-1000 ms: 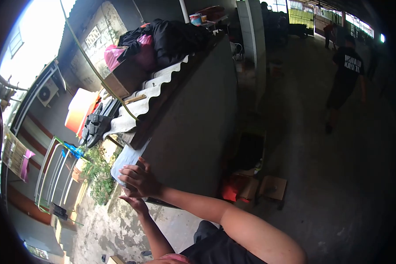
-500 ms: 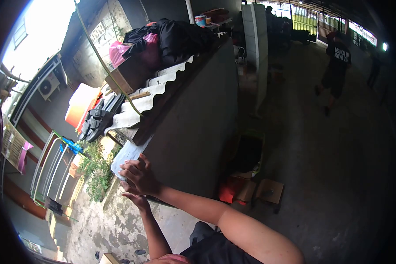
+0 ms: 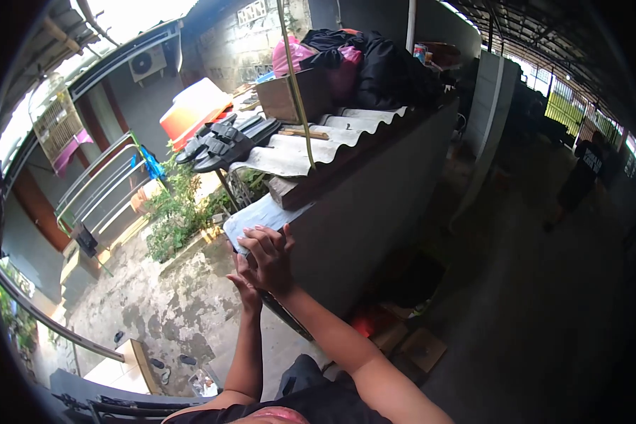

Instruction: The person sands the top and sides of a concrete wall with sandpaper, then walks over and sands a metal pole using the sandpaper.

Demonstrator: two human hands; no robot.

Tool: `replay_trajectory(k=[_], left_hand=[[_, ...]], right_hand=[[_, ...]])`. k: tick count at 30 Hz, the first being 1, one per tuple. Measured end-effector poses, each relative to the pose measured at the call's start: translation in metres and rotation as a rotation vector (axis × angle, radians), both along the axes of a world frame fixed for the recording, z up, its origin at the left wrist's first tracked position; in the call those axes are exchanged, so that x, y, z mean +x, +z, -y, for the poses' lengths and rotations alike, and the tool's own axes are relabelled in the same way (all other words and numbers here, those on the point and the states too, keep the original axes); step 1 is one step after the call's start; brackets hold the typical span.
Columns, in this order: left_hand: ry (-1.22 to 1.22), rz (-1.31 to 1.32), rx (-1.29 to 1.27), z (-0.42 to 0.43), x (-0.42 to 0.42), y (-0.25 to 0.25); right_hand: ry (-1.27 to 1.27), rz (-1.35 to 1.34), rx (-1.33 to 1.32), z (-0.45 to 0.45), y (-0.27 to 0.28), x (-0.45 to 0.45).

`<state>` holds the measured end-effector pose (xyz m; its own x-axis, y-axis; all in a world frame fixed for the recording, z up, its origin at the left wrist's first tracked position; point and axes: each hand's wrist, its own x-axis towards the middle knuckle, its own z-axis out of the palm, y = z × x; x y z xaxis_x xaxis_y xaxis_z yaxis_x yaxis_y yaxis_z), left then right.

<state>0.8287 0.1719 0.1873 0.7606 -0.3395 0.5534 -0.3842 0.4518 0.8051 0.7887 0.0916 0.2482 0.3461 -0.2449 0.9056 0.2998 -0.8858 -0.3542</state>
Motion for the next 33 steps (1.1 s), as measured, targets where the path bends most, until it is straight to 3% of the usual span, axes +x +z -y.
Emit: replay_trajectory(k=[4,7,12,14,22,27,33], left_hand=[[0.071,0.019,0.061,-0.002,0.008,0.000],[-0.010,-0.069,0.002,-0.010,0.000,-0.003],[-0.102,-0.002,-0.055,0.000,-0.001,0.018],[0.057,0.086,0.090,-0.001,-0.020,0.032],[0.030,0.050,0.059,-0.005,0.012,0.029],[-0.024,-0.025,0.023,-0.001,-0.013,0.028],[0.098,-0.011,0.078,0.002,-0.025,0.013]], right_hand=[[0.000,-0.004,0.012,-0.001,-0.003,0.003],[-0.003,-0.026,0.010,-0.003,-0.002,0.002],[-0.013,-0.044,0.004,-0.004,0.002,-0.002],[-0.010,-0.045,-0.013,-0.003,0.002,0.000],[-0.031,-0.048,-0.016,-0.003,-0.001,0.002],[-0.033,-0.051,-0.005,-0.004,0.000,0.000],[0.003,-0.040,0.003,-0.001,0.001,-0.005]])
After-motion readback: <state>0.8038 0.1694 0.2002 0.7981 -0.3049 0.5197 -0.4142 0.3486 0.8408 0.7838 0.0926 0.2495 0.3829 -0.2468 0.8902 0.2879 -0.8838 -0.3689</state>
